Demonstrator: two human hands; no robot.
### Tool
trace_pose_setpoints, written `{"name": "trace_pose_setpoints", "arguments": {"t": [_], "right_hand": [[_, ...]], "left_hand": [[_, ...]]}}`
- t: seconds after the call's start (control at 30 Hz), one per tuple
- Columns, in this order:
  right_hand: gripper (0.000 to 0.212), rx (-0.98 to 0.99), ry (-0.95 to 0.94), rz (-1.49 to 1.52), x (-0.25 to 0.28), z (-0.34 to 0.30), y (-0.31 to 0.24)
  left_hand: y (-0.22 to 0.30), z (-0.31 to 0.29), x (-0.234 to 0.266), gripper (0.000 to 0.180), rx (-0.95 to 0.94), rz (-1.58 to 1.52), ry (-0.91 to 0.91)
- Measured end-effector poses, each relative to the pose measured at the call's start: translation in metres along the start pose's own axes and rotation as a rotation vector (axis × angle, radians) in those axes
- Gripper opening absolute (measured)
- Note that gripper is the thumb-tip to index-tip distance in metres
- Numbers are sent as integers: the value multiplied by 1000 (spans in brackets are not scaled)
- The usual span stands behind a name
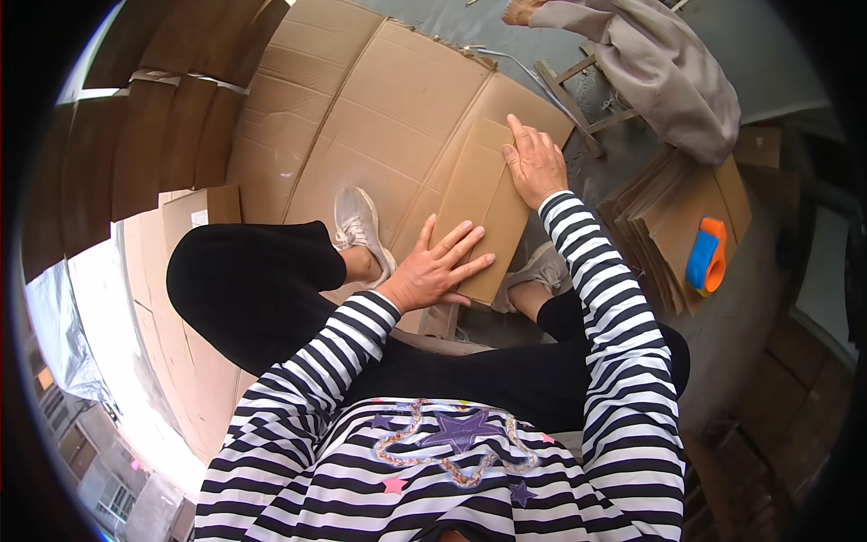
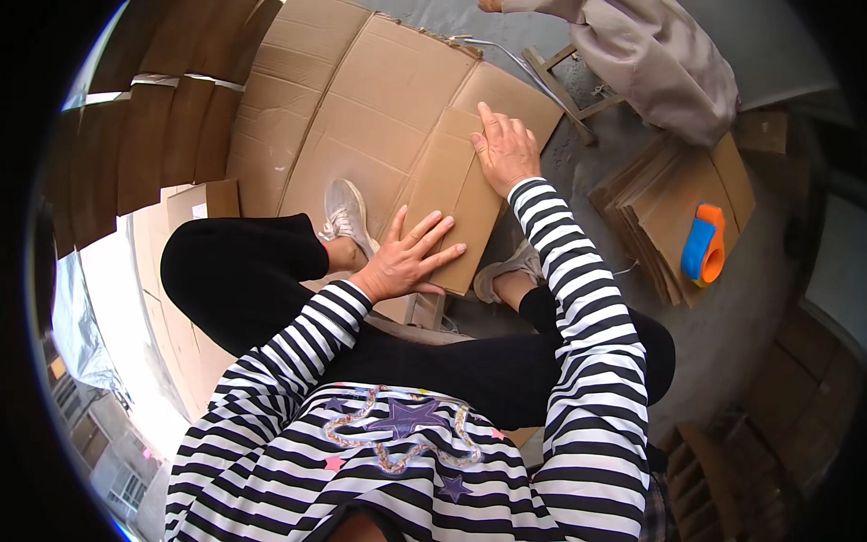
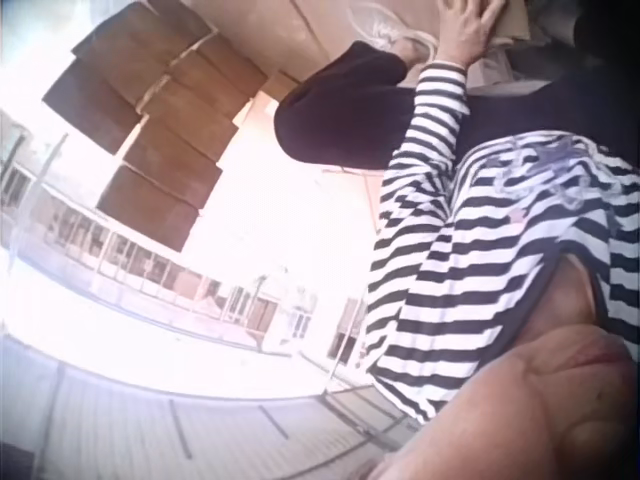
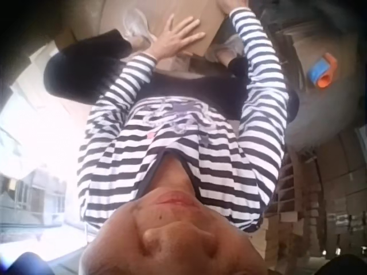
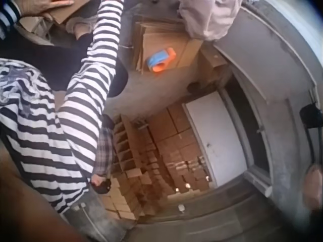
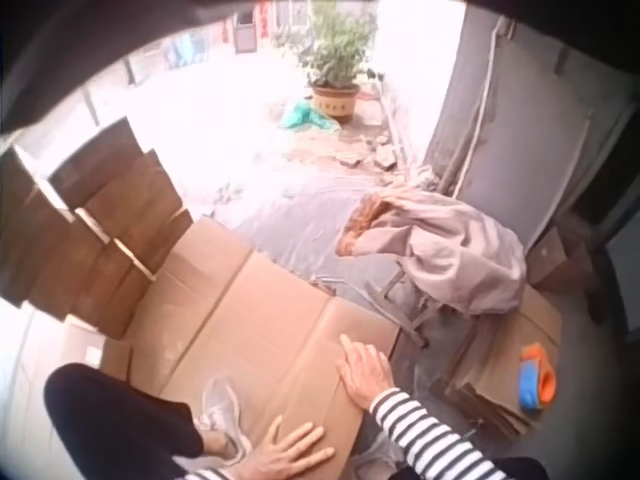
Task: Assembling and sealing cardboard boxes with a tape dispenser.
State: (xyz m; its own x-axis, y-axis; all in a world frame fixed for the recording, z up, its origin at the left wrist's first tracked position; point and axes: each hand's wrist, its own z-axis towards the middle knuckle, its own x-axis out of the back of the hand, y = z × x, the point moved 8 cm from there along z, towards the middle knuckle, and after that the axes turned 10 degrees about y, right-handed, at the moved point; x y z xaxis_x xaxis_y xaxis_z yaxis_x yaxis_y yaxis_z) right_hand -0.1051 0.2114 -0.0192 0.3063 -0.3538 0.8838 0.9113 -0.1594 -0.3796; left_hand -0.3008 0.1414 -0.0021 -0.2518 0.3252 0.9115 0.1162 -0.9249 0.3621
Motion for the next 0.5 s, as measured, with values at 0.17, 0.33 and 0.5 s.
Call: {"name": "trace_pose_setpoints", "arguments": {"t": [0.17, 0.33, 0.5], "right_hand": [[57, 56, 23, -122, 0, -3, -3], [66, -11, 33, -199, -4, -10, 3], [67, -20, 58, -129, -9, -7, -10]], "left_hand": [[-6, 16, -1, 91, 32, -29, -84], [-8, 39, 1, 90, 102, -34, -42], [-17, 43, -3, 79, 204, 106, 36]]}}
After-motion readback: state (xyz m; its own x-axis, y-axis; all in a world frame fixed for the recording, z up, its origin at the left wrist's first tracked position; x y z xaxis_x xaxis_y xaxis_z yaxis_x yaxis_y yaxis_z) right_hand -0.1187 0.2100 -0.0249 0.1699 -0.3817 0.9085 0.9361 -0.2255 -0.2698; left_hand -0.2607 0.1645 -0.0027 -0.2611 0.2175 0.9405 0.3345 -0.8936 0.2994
